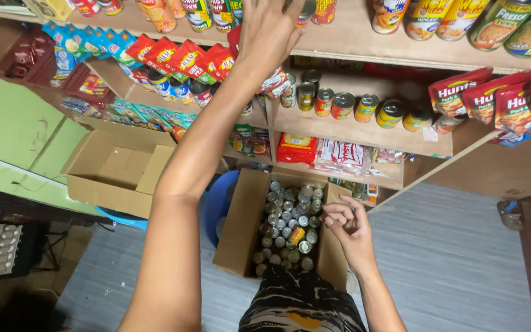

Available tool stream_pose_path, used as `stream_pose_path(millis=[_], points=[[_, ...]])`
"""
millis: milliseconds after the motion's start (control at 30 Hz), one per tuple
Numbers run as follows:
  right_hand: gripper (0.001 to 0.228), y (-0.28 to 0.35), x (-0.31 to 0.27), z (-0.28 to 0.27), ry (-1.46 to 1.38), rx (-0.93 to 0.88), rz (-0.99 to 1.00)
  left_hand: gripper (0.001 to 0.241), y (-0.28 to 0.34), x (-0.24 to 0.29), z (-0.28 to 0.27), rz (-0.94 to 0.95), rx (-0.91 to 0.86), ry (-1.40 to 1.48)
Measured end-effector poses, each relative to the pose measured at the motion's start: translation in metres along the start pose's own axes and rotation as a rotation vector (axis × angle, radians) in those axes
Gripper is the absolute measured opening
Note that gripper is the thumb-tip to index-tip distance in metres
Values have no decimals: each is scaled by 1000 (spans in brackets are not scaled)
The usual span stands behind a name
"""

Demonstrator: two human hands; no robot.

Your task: Stocking shelves with various canned food products from a cardboard box.

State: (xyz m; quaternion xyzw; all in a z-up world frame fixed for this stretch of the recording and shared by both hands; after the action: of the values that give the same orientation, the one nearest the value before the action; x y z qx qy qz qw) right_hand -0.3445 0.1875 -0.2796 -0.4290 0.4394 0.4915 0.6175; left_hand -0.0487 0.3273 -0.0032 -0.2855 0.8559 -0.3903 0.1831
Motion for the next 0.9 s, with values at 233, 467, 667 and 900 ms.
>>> stream_pose_path(millis=[233, 467, 667, 900], points=[[53, 0, 5, -7, -7, 37, 24, 58, 6, -26, 32, 0, 40, -303], [51, -2, 6, -1, -1, 1, 30, 59, 7, -19, 21, -1, 70, -260], [50, -2, 5, 0, 13, -4, 40, 53, 10, -21, 26, -31, 55, -232], [49, 3, 2, -5, 23, 18, 50, 56, 5, -1, 1, -6, 132, -355]])
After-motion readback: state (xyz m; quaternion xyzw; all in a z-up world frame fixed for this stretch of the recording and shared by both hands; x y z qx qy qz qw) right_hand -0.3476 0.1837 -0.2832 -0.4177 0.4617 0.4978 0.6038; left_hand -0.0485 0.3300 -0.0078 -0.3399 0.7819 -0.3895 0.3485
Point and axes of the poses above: each hand's wrist, its own y-axis away from the middle knuckle, its own z-axis out of the palm, x = y × z, the point moved 8 cm from there along -y, towards the middle knuckle, and after that the axes turned 4 degrees about y, right-handed, at the moved point
